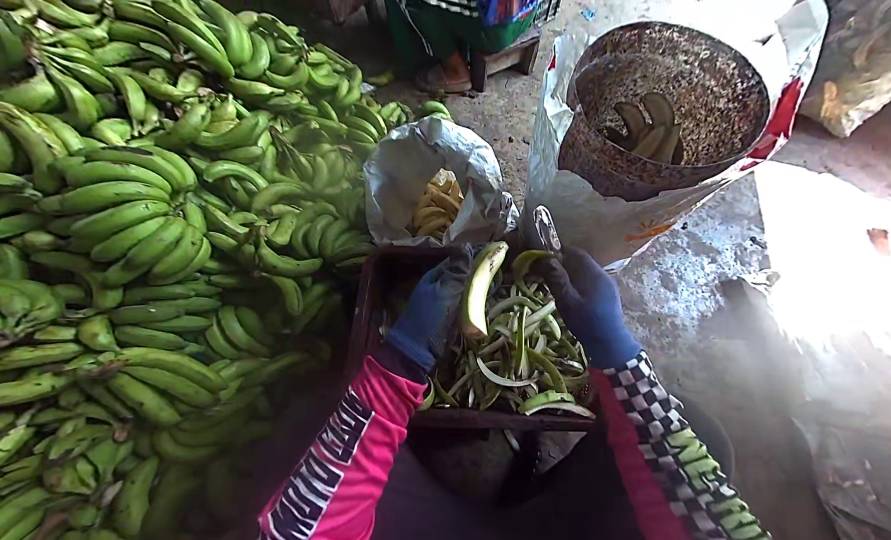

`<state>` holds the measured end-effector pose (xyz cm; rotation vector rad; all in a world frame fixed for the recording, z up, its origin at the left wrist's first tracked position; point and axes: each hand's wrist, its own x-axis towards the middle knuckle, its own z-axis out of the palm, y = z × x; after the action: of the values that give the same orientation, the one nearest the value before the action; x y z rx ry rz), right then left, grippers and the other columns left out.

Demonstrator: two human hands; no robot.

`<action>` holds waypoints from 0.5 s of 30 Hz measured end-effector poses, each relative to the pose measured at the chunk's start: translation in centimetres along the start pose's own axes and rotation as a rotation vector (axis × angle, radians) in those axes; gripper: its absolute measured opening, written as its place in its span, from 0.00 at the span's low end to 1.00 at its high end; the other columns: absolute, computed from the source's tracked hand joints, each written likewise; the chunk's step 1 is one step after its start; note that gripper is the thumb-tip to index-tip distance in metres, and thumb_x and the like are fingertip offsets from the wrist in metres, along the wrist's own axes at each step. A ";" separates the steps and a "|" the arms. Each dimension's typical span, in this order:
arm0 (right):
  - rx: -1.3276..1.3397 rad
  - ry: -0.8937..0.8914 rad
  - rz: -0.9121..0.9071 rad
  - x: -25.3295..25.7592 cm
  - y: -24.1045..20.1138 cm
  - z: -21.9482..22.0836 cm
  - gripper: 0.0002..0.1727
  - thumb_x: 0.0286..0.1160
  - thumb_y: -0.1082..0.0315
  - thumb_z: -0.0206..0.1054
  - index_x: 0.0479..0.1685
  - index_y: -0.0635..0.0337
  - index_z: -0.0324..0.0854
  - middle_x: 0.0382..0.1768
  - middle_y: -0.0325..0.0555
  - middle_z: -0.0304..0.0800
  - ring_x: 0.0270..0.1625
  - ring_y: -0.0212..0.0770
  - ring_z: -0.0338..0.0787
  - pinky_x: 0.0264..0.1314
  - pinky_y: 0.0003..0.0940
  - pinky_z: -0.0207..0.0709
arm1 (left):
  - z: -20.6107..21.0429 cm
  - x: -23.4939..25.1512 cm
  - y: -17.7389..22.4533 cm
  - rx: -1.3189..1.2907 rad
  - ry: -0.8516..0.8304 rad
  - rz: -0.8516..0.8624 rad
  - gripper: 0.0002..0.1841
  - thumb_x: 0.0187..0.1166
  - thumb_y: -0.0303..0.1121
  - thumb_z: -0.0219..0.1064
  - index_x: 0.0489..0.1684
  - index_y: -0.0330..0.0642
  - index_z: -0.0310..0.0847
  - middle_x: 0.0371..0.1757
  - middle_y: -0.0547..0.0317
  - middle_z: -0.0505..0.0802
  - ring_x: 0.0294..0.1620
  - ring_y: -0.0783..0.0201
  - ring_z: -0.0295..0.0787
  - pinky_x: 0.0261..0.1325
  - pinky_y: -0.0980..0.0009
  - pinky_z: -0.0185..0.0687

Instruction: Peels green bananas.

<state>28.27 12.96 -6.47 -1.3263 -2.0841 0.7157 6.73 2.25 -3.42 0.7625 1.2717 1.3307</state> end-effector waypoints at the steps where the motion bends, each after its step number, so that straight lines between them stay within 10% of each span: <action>1: 0.060 0.001 -0.036 -0.7 -0.4 0.0 0.35 0.81 0.30 0.54 0.73 0.45 0.79 0.46 0.41 0.94 0.45 0.42 0.93 0.47 0.57 0.87 | -0.2 -0.1 0.4 -0.051 -0.013 0.010 0.27 0.90 0.61 0.48 0.71 0.54 0.81 0.44 0.53 0.92 0.31 0.62 0.88 0.29 0.67 0.87; 8: 0.235 -0.221 -0.370 -5.4 -2.9 2.8 0.31 0.81 0.37 0.61 0.68 0.53 0.83 0.47 0.41 0.92 0.43 0.37 0.91 0.45 0.47 0.90 | 0.2 -1.1 0.7 -0.032 0.302 0.178 0.21 0.92 0.54 0.50 0.70 0.57 0.81 0.47 0.59 0.93 0.37 0.64 0.90 0.36 0.66 0.89; 15: 0.018 0.055 -0.233 -2.0 -1.6 2.6 0.25 0.81 0.42 0.65 0.69 0.46 0.85 0.52 0.46 0.89 0.51 0.47 0.90 0.48 0.55 0.87 | 1.4 -1.5 0.1 0.224 0.116 0.028 0.21 0.92 0.54 0.49 0.69 0.59 0.83 0.42 0.56 0.91 0.28 0.65 0.85 0.25 0.67 0.83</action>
<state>26.20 10.14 -7.53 -1.0581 -2.1372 0.5894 8.30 1.20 -2.70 0.8711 1.5256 1.2835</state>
